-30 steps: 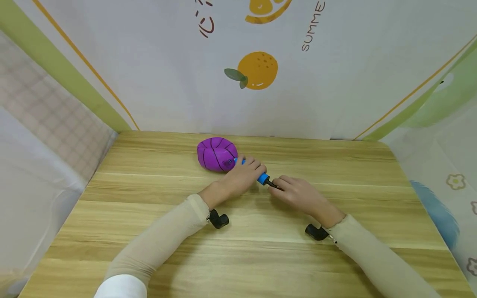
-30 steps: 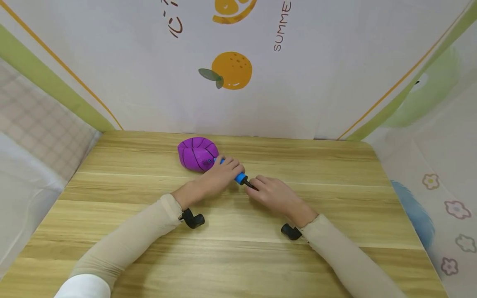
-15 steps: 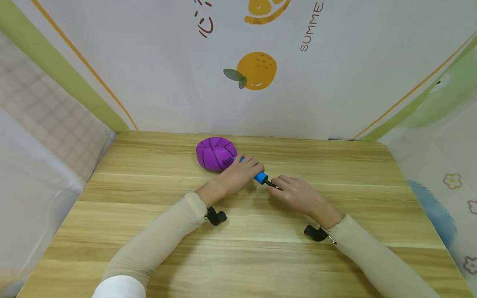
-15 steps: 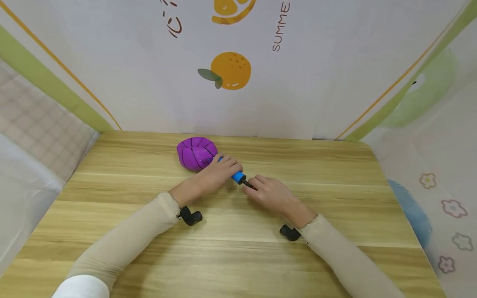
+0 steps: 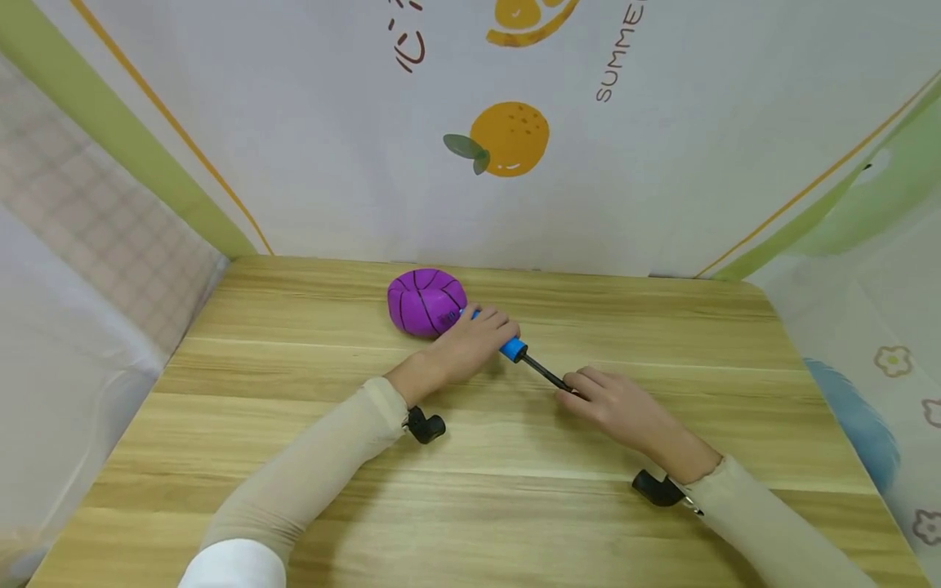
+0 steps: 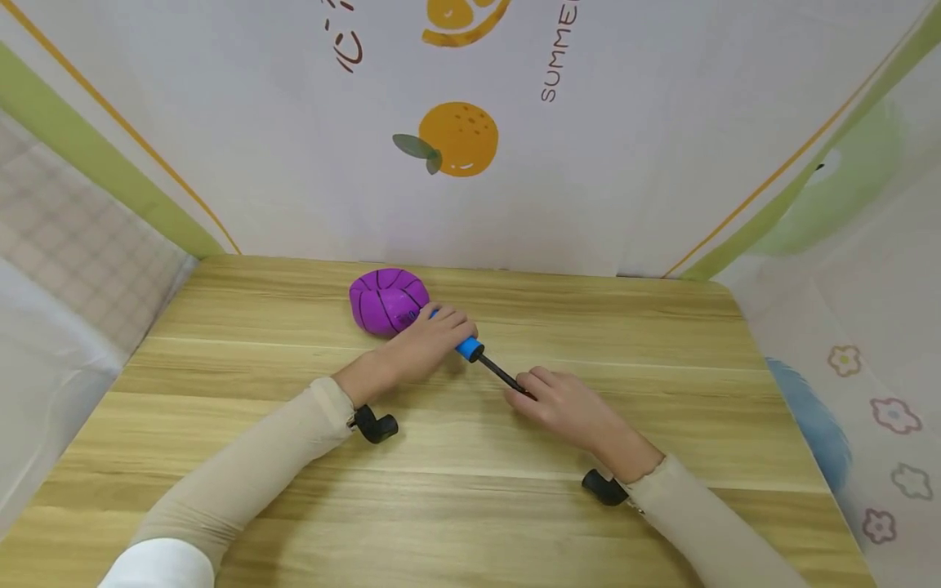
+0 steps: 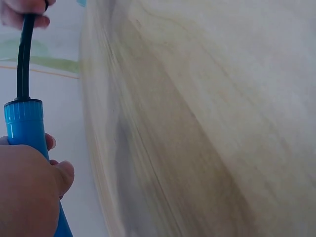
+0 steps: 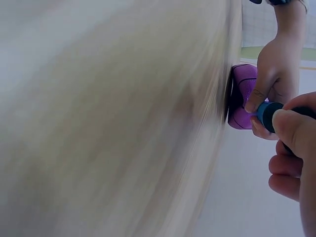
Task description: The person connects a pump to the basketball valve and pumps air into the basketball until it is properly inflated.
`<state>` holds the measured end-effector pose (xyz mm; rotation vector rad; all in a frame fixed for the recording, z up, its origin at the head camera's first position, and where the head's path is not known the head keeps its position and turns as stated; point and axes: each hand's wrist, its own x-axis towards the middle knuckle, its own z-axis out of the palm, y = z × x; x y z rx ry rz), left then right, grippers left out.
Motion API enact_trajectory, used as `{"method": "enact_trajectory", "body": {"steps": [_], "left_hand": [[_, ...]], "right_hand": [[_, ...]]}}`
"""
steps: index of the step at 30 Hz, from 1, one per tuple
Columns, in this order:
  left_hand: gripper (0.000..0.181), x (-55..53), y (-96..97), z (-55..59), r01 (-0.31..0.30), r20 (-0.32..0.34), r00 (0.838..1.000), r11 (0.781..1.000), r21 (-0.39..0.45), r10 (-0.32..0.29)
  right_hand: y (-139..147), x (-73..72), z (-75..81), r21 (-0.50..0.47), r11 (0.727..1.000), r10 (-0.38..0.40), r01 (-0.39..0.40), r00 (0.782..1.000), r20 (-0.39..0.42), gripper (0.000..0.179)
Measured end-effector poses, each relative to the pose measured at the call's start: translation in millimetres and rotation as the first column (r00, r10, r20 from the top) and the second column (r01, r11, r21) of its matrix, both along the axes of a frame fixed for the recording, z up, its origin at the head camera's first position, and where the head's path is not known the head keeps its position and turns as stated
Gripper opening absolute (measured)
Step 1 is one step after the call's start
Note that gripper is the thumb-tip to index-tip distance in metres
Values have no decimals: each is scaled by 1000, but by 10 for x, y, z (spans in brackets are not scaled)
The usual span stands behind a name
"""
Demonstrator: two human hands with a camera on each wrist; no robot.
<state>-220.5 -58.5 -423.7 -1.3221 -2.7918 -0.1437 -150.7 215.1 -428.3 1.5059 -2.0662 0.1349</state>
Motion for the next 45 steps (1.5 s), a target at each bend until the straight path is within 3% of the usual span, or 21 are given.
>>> {"method": "enact_trajectory", "body": {"steps": [9,15,34,41,45], "left_hand": [[27,-15,-10,-2,9,17,1000,1000,15,-9],[27,4,8,6,10,42,999,1000,19,-10],[27,21,30,20,-44,27,999,999,-21,44],[26,30,59,-5,-31,12,999,999,-20,31],[24,33,50,-14,-20,-8,1000,1000,-16,20]], "right_hand": [[222,223,3,-3,1000,-13,13,1000,-7,38],[254,242,-2,6,999,-32,32,999,19,40],[-161,-210,-5,62,998,-34,33,999,11,44],[-284,-316,-28,63,997,-34,34,999,0,10],[-349,-346,-32,49,998,-26,27,999,-26,30]]}}
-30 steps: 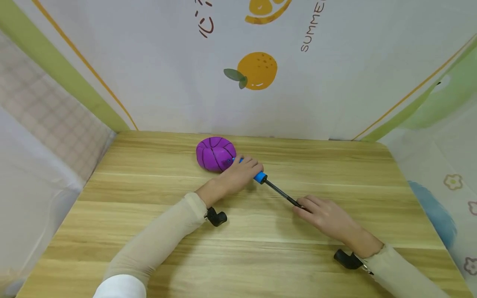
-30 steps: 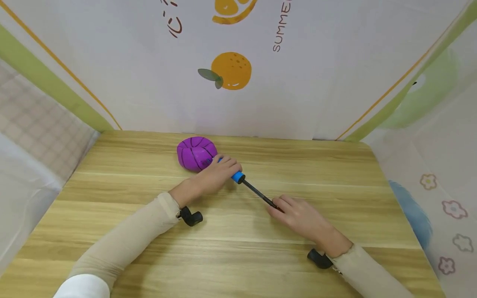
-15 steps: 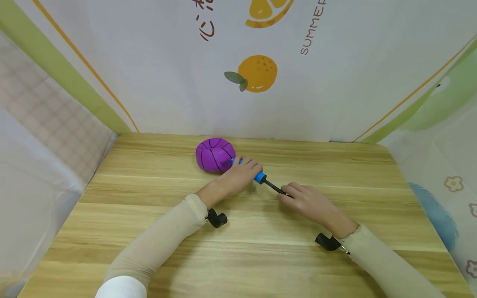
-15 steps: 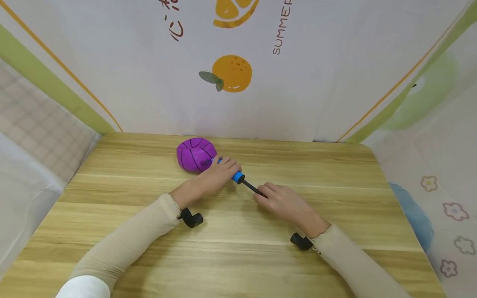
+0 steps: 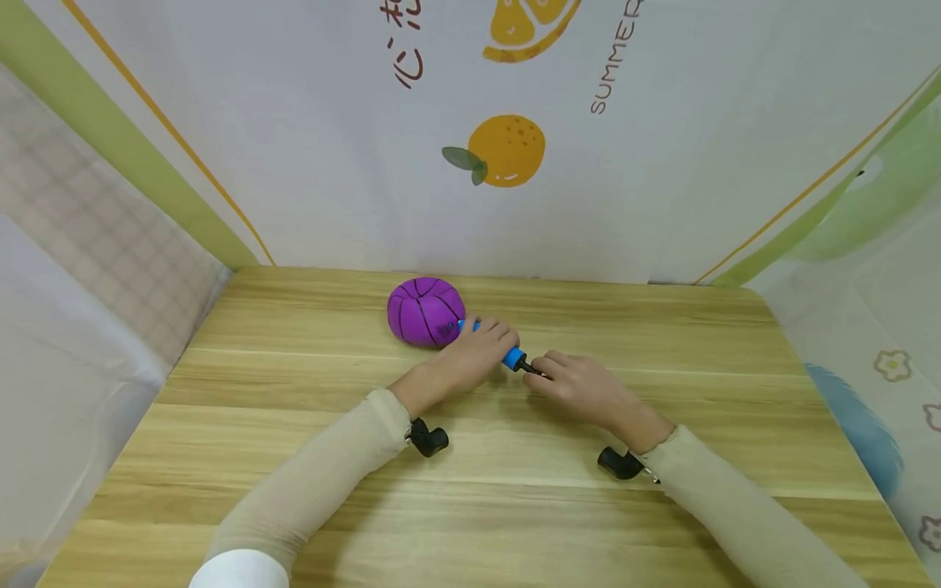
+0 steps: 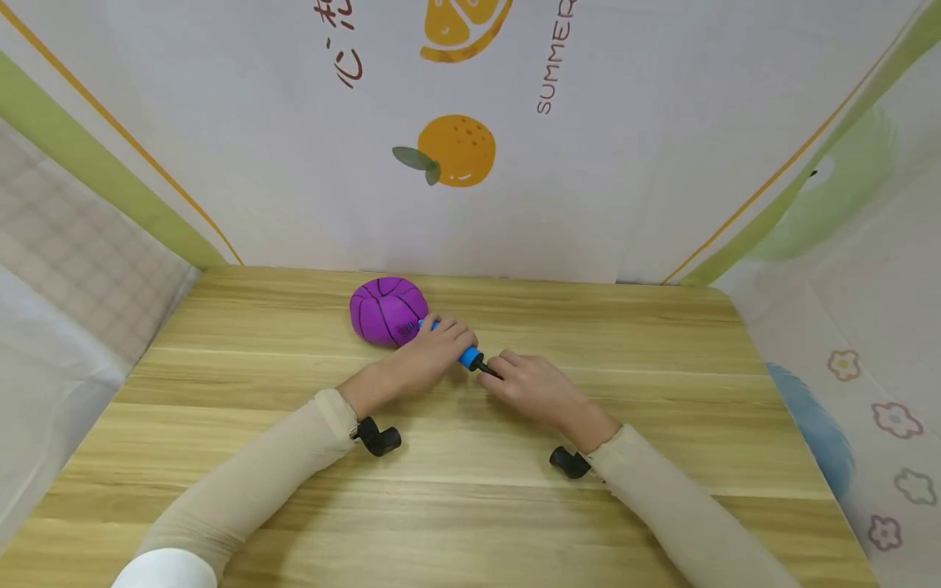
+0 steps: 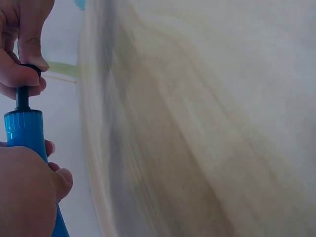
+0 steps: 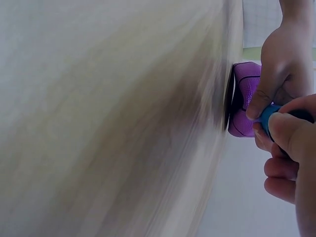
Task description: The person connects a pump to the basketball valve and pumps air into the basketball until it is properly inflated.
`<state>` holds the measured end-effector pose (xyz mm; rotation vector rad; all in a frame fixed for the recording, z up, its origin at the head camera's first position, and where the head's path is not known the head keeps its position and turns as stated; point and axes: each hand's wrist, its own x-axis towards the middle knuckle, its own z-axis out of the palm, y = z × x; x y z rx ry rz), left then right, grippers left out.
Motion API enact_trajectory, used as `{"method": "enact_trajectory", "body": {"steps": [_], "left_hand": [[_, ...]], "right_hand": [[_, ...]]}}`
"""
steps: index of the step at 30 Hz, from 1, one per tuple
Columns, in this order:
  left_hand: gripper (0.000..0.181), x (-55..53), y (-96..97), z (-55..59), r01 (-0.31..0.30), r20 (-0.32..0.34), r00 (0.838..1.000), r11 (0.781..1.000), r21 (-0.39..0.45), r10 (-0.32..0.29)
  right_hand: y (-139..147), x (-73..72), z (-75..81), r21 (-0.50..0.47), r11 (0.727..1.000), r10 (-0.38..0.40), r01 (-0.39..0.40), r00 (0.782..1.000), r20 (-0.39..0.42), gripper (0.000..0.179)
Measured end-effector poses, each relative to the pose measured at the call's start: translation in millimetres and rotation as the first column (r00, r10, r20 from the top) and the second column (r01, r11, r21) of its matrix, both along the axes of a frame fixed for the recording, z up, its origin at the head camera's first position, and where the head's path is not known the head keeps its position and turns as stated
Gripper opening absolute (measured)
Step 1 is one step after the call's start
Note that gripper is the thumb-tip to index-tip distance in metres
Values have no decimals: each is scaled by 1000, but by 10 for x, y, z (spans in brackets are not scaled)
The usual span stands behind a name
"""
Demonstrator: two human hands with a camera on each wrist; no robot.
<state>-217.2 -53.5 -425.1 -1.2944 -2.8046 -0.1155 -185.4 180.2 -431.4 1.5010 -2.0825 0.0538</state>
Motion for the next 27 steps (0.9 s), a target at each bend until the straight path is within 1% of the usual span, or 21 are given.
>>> {"method": "enact_trajectory", "body": {"steps": [2,3,9,15,21,27], "left_hand": [[24,-3,-5,-7,-7,-10,1000,1000,9,7],[25,-6,-8,-8,-12,-9,1000,1000,16,12],[26,-21,-35,-19,2,16,1000,999,36,-3],[25,-31,-59,-24,13,13,1000,998,57,-14],[27,-28,-57,-6,3,22,1000,999,35,-4],[28,-32,-80,2,5,30,1000,999,37,-6]], "right_hand": [[-13,-4,1,-5,1000,-3,3,1000,-11,42],[-14,-5,0,-8,1000,-4,4,1000,-14,45],[32,38,9,-2,1000,9,-9,1000,-7,45],[180,173,36,-5,1000,9,-8,1000,15,46],[336,355,71,-8,1000,6,-6,1000,22,45],[454,494,51,-26,1000,0,0,1000,0,44]]}}
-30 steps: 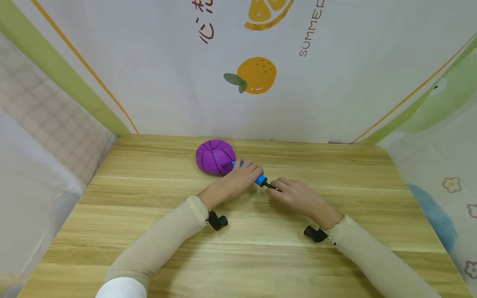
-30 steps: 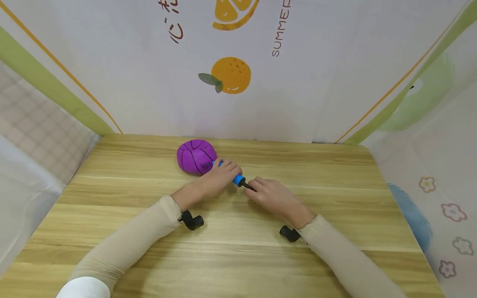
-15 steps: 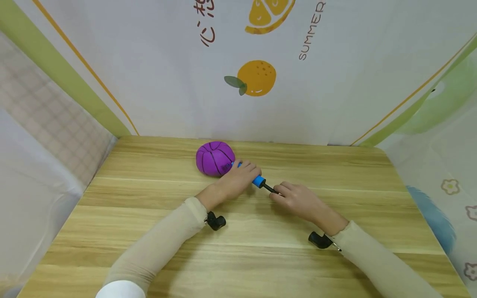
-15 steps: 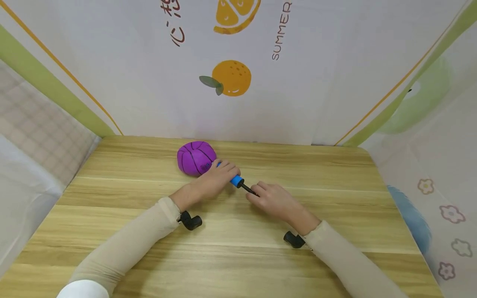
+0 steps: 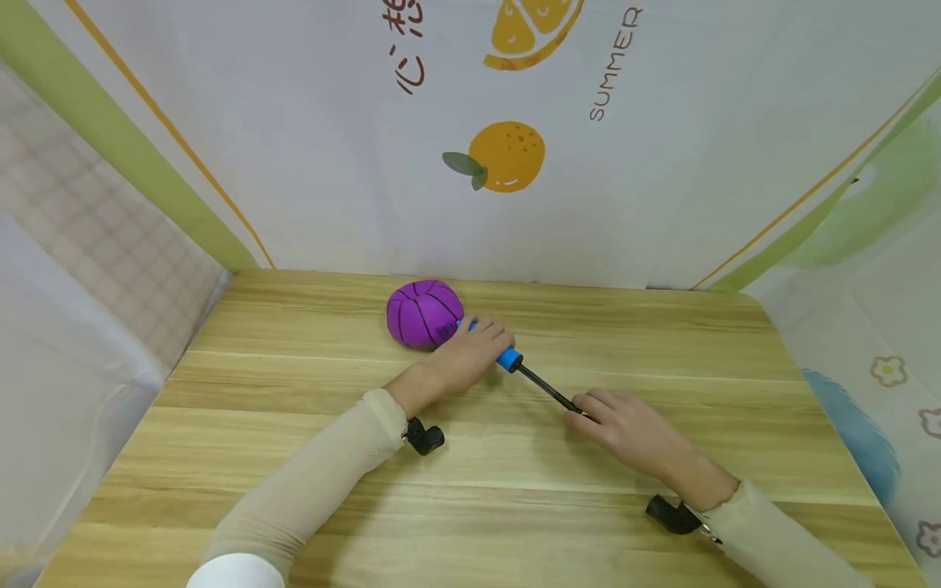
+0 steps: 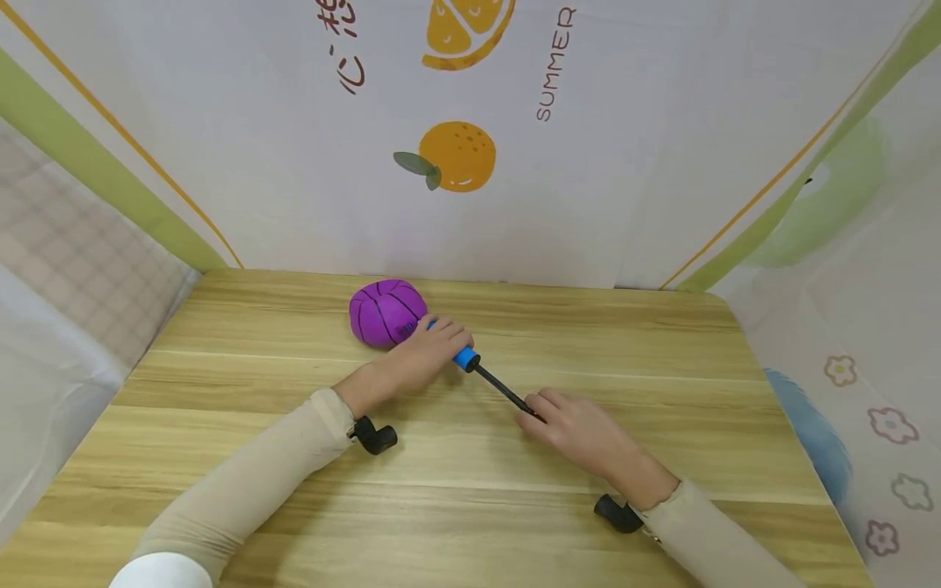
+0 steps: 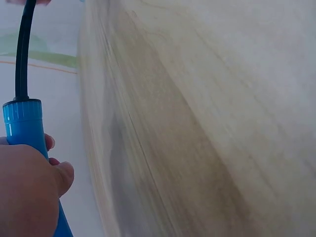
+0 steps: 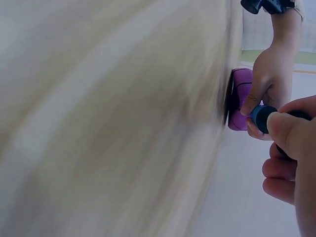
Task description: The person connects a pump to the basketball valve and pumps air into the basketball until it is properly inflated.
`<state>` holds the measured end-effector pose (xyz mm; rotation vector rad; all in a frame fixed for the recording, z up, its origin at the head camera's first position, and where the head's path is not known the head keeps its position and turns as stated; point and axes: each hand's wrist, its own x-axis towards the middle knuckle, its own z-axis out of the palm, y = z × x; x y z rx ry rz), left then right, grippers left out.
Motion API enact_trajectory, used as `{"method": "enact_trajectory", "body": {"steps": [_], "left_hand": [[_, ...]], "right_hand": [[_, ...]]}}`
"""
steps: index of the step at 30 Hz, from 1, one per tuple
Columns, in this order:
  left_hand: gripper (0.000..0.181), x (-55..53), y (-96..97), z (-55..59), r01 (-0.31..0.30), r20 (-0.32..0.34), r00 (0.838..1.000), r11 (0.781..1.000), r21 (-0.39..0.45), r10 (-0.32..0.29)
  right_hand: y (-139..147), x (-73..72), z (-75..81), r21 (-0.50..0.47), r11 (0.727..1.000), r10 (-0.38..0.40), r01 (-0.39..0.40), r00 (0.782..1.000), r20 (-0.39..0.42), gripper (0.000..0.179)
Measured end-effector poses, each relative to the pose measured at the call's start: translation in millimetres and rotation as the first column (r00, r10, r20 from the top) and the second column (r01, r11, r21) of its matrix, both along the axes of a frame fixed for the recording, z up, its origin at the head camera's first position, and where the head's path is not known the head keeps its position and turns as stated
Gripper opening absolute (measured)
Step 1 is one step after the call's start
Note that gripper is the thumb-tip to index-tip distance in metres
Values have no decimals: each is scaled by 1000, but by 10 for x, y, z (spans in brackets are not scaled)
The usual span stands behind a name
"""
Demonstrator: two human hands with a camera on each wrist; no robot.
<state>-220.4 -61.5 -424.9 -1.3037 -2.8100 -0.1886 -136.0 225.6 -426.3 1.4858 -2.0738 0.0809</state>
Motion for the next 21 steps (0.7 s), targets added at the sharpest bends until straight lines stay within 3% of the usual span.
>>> {"method": "enact_trajectory", "body": {"steps": [9,21], "left_hand": [[26,-1,-30,-14,-12,5,1000,1000,-7,12],[22,52,32,12,-20,-3,1000,1000,-10,20]], "right_hand": [[40,61,-61,7,1000,-28,28,999,19,43],[-163,-126,-21,10,1000,-28,28,999,39,45]]}}
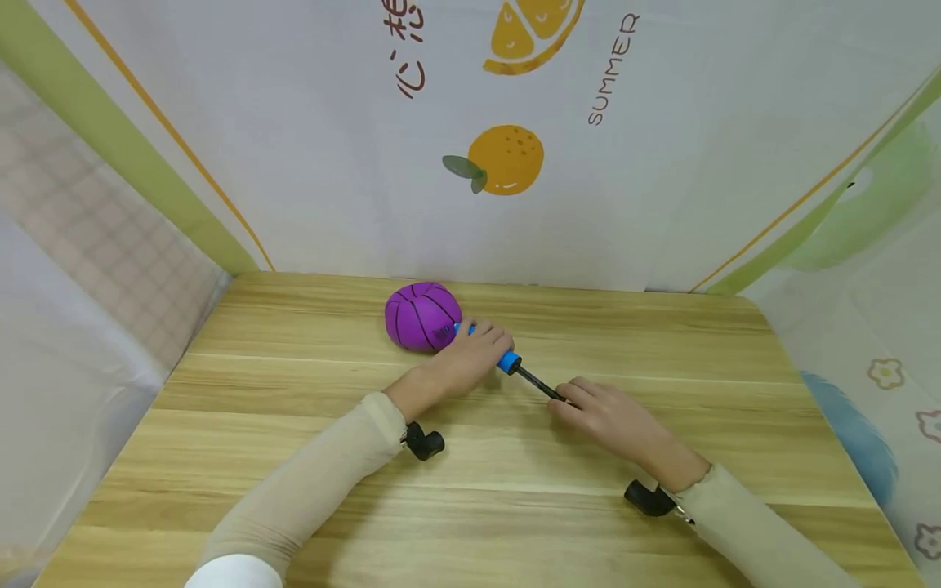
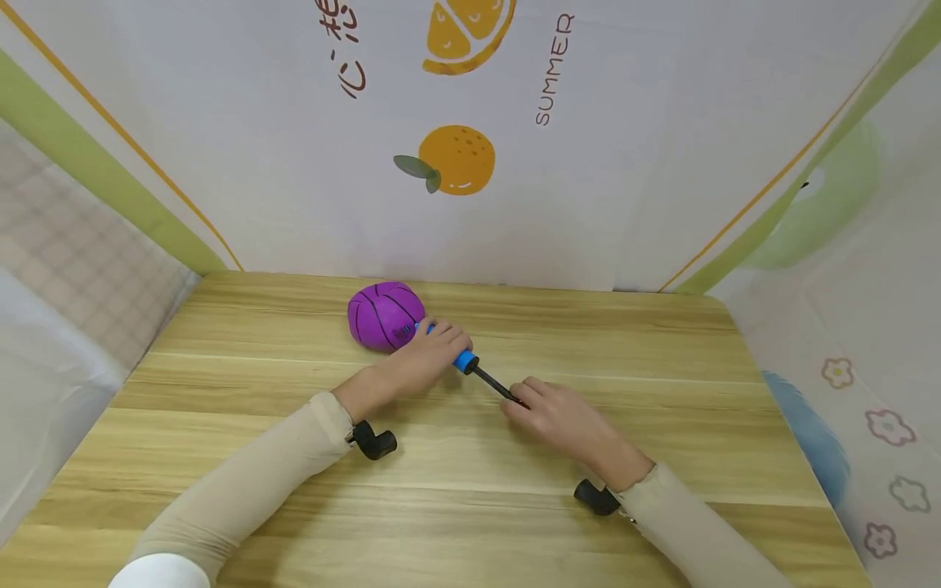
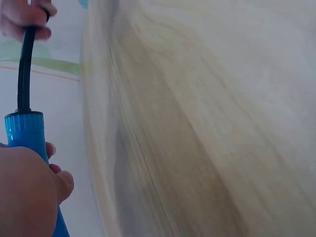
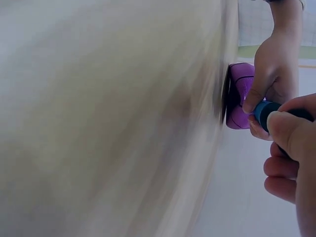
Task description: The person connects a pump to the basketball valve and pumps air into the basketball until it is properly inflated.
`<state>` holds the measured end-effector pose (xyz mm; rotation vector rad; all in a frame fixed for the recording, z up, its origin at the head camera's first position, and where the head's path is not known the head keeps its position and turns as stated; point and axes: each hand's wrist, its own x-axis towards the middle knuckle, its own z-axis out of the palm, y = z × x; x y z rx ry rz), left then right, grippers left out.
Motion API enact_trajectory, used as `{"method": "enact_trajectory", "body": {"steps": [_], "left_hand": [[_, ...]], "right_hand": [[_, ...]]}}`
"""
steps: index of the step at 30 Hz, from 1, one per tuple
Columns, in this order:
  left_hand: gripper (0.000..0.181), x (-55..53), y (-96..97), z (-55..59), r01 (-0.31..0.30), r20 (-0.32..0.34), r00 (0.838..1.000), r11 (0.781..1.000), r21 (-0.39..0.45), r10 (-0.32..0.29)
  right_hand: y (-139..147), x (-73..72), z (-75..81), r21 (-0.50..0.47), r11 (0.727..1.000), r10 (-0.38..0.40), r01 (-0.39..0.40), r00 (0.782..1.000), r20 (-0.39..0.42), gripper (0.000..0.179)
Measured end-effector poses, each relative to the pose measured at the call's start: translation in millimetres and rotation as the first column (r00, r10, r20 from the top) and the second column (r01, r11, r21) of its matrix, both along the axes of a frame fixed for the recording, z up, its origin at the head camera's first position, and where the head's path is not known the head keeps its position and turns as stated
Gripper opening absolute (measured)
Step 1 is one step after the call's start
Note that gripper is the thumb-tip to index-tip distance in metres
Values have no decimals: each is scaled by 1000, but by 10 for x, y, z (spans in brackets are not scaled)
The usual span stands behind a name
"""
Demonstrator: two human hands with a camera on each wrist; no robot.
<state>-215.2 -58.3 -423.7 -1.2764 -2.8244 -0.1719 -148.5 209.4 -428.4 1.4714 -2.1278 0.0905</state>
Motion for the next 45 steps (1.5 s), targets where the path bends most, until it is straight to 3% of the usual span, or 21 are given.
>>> {"method": "enact_trajectory", "body": {"steps": [7,13,16,18,22,26,33,45], "left_hand": [[23,12,10,-9,3,4,1000,1000,-1,-3],[22,28,23,-37,19,0,1000,1000,15,-19],[22,39,24,-36,26,4,1000,999,19,-26],[22,41,22,-29,25,6,1000,1000,16,-25],[23,30,8,-9,18,17,1000,1000,22,-18],[21,8,-4,-13,36,22,999,999,19,-37],[21,-7,-8,-22,34,24,999,999,19,-35],[24,-18,-32,9,17,48,999,1000,-5,-16]], "right_hand": [[-164,-145,-21,24,1000,-3,3,1000,-7,47],[-273,-235,-34,50,999,-7,6,1000,16,12],[-319,-276,-45,37,999,2,-3,1000,12,10],[-341,-295,-55,23,1000,9,-9,1000,1,15],[-361,-303,-60,2,1000,22,-22,1000,-10,44],[-341,-269,-56,9,1000,18,-18,1000,-14,51],[-220,-170,-78,-6,1000,22,-22,1000,-13,48],[87,164,-26,-24,1000,2,-2,1000,-25,46]]}}
